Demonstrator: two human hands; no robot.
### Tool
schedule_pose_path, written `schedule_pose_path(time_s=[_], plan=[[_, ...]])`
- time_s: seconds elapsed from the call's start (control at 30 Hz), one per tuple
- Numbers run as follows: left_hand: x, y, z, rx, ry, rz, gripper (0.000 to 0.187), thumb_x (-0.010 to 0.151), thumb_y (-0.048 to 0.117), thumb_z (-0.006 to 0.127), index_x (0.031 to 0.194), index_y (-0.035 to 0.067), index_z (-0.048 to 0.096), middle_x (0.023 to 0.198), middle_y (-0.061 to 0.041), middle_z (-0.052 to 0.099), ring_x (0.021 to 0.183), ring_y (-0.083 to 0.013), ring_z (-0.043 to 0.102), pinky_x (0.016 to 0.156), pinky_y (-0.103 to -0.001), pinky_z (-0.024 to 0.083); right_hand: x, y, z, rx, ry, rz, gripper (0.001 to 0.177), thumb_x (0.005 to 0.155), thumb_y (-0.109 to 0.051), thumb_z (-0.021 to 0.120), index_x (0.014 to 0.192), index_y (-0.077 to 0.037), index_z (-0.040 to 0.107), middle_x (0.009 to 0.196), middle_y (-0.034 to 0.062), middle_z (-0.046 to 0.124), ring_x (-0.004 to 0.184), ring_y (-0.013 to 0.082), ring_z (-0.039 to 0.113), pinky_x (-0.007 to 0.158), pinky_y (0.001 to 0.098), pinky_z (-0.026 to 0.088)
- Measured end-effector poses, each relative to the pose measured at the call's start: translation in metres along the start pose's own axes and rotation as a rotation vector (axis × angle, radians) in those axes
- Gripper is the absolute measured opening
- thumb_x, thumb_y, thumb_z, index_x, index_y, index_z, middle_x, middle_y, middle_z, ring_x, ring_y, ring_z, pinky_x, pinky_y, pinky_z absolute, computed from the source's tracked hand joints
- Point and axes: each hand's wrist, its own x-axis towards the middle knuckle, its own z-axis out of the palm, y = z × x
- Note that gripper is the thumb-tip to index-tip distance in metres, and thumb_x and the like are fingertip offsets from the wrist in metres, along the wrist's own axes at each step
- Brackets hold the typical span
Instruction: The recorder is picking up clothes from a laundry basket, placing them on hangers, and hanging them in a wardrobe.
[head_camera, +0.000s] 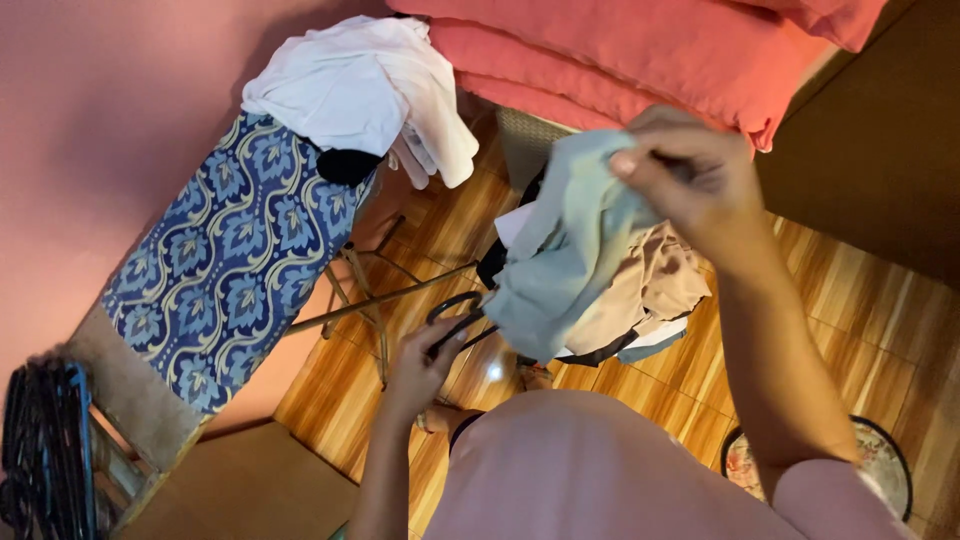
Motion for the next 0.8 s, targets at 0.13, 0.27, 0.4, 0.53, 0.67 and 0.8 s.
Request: schedule_pose_path(time_s=[0.13, 0.27, 0.4, 0.53, 0.67, 0.8], plan=[[0.0, -0.005, -0.002, -0.166, -0.03, 0.107, 0.026, 0.096, 0.015, 0.069, 0.118, 0.004, 0.075, 0.084, 0.001, 0.068, 0.067, -0.0091, 0.053, 0.057, -0.027, 0.041, 0.006, -0.027, 0.024, -0.436, -0.224, -0.213, 0.014, 0.099, -0.013, 0.072, 0.11, -0.005, 0.075, 0.102, 0.0071, 0.073, 0.091, 0.0175, 0.068, 0.077, 0.031, 0.056], [-0.004, -0.004, -0.011, -0.277, 0.066, 0.051, 0.025, 0.096, 0.015, 0.071, 0.116, 0.002, 0.077, 0.079, -0.003, 0.062, 0.066, -0.01, 0.051, 0.057, -0.027, 0.04, 0.011, -0.029, 0.025, -0.933, -0.209, -0.37, 0.028, 0.092, -0.02, 0.078, 0.117, -0.007, 0.075, 0.109, 0.0145, 0.071, 0.103, 0.0337, 0.064, 0.088, 0.0445, 0.052], [-0.006, 0.013, -0.019, -0.201, 0.094, 0.154, 0.023, 0.096, 0.013, 0.07, 0.114, -0.001, 0.076, 0.089, -0.005, 0.069, 0.074, -0.0117, 0.059, 0.064, -0.028, 0.045, -0.011, 0.002, 0.052, -0.835, -0.077, -0.477, 0.043, 0.095, -0.033, 0.075, 0.127, -0.005, 0.067, 0.121, 0.0165, 0.066, 0.116, 0.0352, 0.063, 0.103, 0.0452, 0.05], [-0.005, 0.032, -0.019, -0.175, 0.139, 0.138, 0.025, 0.095, 0.013, 0.071, 0.116, 0.0, 0.076, 0.09, -0.004, 0.072, 0.074, -0.0118, 0.062, 0.064, -0.027, 0.048, -0.023, 0.0, 0.091, -0.928, -0.123, -0.411, 0.065, 0.081, -0.053, 0.079, 0.112, 0.002, 0.064, 0.103, 0.0157, 0.064, 0.094, 0.0354, 0.063, 0.082, 0.0483, 0.05], [-0.004, 0.037, -0.015, -0.226, 0.119, 0.077, 0.024, 0.095, 0.015, 0.072, 0.115, 0.002, 0.076, 0.088, 0.0, 0.076, 0.075, -0.0071, 0.067, 0.067, -0.024, 0.054, -0.032, 0.014, 0.11, -0.884, -0.057, -0.341, 0.058, 0.085, -0.04, 0.079, 0.122, 0.003, 0.064, 0.102, 0.0162, 0.062, 0.091, 0.0353, 0.059, 0.078, 0.0472, 0.049], [-0.006, 0.055, -0.018, -0.139, 0.159, 0.032, 0.028, 0.095, 0.014, 0.072, 0.121, 0.004, 0.077, 0.073, -0.004, 0.06, 0.06, -0.0094, 0.047, 0.052, -0.03, 0.037, -0.037, 0.021, 0.114, -1.006, 0.02, -0.455, 0.03, 0.089, -0.016, 0.074, 0.115, -0.005, 0.069, 0.105, 0.0083, 0.062, 0.104, 0.0271, 0.061, 0.086, 0.0467, 0.05]])
